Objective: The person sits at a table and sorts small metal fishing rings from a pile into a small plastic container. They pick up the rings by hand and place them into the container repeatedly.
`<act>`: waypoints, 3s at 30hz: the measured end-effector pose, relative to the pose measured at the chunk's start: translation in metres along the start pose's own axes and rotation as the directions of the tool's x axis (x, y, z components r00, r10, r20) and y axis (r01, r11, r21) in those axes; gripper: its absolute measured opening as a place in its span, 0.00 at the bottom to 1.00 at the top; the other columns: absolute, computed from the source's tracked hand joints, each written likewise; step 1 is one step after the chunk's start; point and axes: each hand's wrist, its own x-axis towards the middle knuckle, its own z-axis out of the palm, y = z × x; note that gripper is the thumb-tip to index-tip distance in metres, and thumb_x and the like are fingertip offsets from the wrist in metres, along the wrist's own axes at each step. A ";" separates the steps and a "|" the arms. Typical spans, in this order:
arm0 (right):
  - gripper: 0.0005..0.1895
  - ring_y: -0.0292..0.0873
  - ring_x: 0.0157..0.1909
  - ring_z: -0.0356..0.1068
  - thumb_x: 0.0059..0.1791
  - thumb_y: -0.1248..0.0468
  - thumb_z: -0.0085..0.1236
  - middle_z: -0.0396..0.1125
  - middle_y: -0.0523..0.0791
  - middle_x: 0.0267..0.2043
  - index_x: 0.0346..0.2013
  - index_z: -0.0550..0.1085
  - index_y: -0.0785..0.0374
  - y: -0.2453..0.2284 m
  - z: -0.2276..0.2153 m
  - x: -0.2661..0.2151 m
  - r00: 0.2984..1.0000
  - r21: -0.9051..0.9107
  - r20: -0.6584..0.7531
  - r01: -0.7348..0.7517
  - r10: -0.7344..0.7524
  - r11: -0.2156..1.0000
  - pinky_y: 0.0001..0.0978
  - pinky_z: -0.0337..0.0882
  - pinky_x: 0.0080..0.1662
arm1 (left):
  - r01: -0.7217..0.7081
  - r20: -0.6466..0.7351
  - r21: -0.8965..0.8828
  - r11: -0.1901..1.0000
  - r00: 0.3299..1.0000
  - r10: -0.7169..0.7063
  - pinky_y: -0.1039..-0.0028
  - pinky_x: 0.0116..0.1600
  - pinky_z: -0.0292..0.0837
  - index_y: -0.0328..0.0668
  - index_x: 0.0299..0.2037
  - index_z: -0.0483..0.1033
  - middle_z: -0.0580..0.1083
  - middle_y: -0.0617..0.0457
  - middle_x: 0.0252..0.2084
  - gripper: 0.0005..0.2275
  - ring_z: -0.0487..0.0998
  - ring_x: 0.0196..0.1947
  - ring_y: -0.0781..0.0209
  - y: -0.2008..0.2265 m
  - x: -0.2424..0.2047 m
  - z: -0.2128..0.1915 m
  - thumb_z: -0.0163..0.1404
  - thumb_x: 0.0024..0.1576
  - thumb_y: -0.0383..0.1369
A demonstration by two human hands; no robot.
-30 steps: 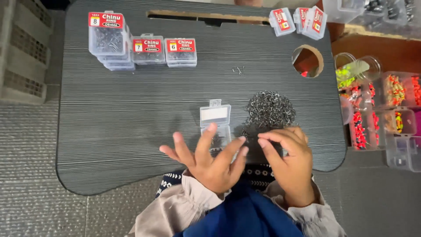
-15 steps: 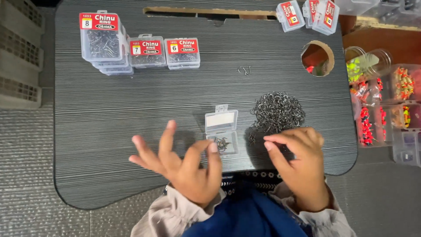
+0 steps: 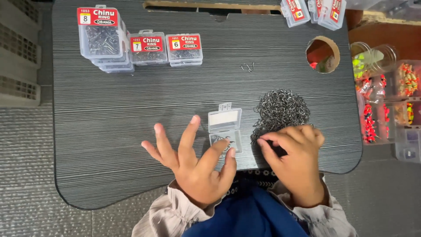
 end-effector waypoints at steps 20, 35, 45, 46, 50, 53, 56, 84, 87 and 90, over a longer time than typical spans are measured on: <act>0.03 0.41 0.41 0.63 0.48 0.60 0.64 0.66 0.35 0.27 0.33 0.79 0.53 -0.030 -0.030 0.009 0.997 0.303 -0.018 -0.071 0.080 0.950 0.37 0.56 0.53 | -0.128 0.180 0.014 0.992 0.976 0.124 0.34 0.70 0.20 0.65 0.46 0.84 0.66 0.51 0.67 0.16 0.42 0.72 0.31 -0.003 0.002 -0.002 0.46 0.63 0.56; 0.04 0.41 0.40 0.62 0.49 0.59 0.60 0.68 0.34 0.29 0.31 0.78 0.53 -0.056 -0.029 0.026 1.000 0.391 -0.007 0.029 -0.028 0.920 0.36 0.55 0.52 | -0.041 0.108 -0.077 0.996 0.993 0.049 0.31 0.70 0.23 0.60 0.32 0.79 0.73 0.57 0.58 0.13 0.53 0.70 0.29 0.000 0.007 -0.002 0.43 0.66 0.43; 0.04 0.40 0.41 0.64 0.48 0.58 0.62 0.67 0.32 0.26 0.29 0.78 0.50 -0.051 -0.020 0.019 1.000 0.320 0.004 -0.002 0.000 0.947 0.38 0.55 0.54 | 0.094 0.102 -0.057 0.994 0.991 -0.088 0.29 0.70 0.22 0.57 0.32 0.81 0.72 0.57 0.59 0.07 0.49 0.72 0.30 -0.001 0.006 -0.002 0.50 0.62 0.38; 0.04 0.40 0.41 0.64 0.48 0.58 0.62 0.67 0.32 0.26 0.29 0.78 0.50 -0.050 -0.019 0.019 1.000 0.320 0.004 -0.001 0.000 0.947 0.38 0.55 0.54 | 0.094 0.102 -0.057 0.994 0.991 -0.088 0.29 0.70 0.22 0.57 0.32 0.81 0.72 0.57 0.59 0.07 0.49 0.72 0.30 -0.001 0.005 -0.003 0.50 0.62 0.38; 0.03 0.39 0.41 0.62 0.46 0.55 0.64 0.66 0.31 0.28 0.31 0.79 0.46 -0.048 -0.017 0.019 0.999 0.277 0.035 0.018 -0.029 0.961 0.38 0.53 0.54 | 0.063 0.084 -0.082 0.995 0.995 -0.056 0.31 0.70 0.20 0.60 0.32 0.81 0.72 0.57 0.58 0.11 0.51 0.71 0.30 -0.001 0.005 -0.003 0.46 0.63 0.40; 0.03 0.39 0.41 0.63 0.46 0.56 0.64 0.67 0.31 0.28 0.33 0.79 0.48 -0.047 -0.019 0.019 0.999 0.319 0.012 0.037 -0.044 0.947 0.38 0.54 0.54 | 0.041 0.070 -0.094 0.995 0.997 -0.035 0.32 0.70 0.19 0.61 0.32 0.82 0.73 0.58 0.57 0.13 0.52 0.71 0.31 -0.001 0.006 -0.004 0.44 0.64 0.42; 0.03 0.41 0.42 0.63 0.48 0.59 0.63 0.68 0.33 0.31 0.36 0.79 0.50 -0.047 -0.022 0.021 0.996 0.349 -0.035 0.084 -0.077 0.933 0.38 0.55 0.55 | 0.005 0.073 -0.107 0.994 0.997 0.003 0.32 0.69 0.18 0.62 0.32 0.82 0.74 0.57 0.56 0.13 0.52 0.70 0.30 -0.001 0.006 -0.005 0.44 0.64 0.43; 0.02 0.40 0.44 0.64 0.48 0.60 0.59 0.68 0.32 0.33 0.33 0.78 0.48 -0.037 0.002 0.017 0.995 0.334 0.081 -0.074 0.050 0.940 0.41 0.53 0.57 | 0.186 -0.009 -0.234 0.954 0.981 -0.194 0.41 0.76 0.17 0.57 0.33 0.81 0.72 0.64 0.52 0.12 0.51 0.74 0.41 -0.005 0.001 -0.004 0.42 0.63 0.38; 0.01 0.39 0.44 0.64 0.48 0.58 0.61 0.68 0.32 0.34 0.34 0.79 0.47 -0.039 0.004 0.018 0.998 0.312 0.059 -0.035 0.017 0.949 0.41 0.54 0.56 | 0.186 -0.009 -0.234 0.954 0.981 -0.193 0.39 0.76 0.17 0.56 0.33 0.81 0.72 0.64 0.53 0.11 0.51 0.74 0.40 -0.006 -0.001 -0.003 0.43 0.62 0.37; 0.04 0.39 0.44 0.63 0.49 0.56 0.61 0.67 0.33 0.34 0.37 0.81 0.45 -0.040 0.003 0.018 0.998 0.301 0.060 -0.034 0.017 0.953 0.39 0.54 0.55 | 0.164 0.012 -0.190 0.968 0.986 -0.165 0.39 0.75 0.18 0.57 0.33 0.81 0.72 0.63 0.52 0.11 0.51 0.73 0.38 -0.005 0.001 -0.003 0.44 0.62 0.39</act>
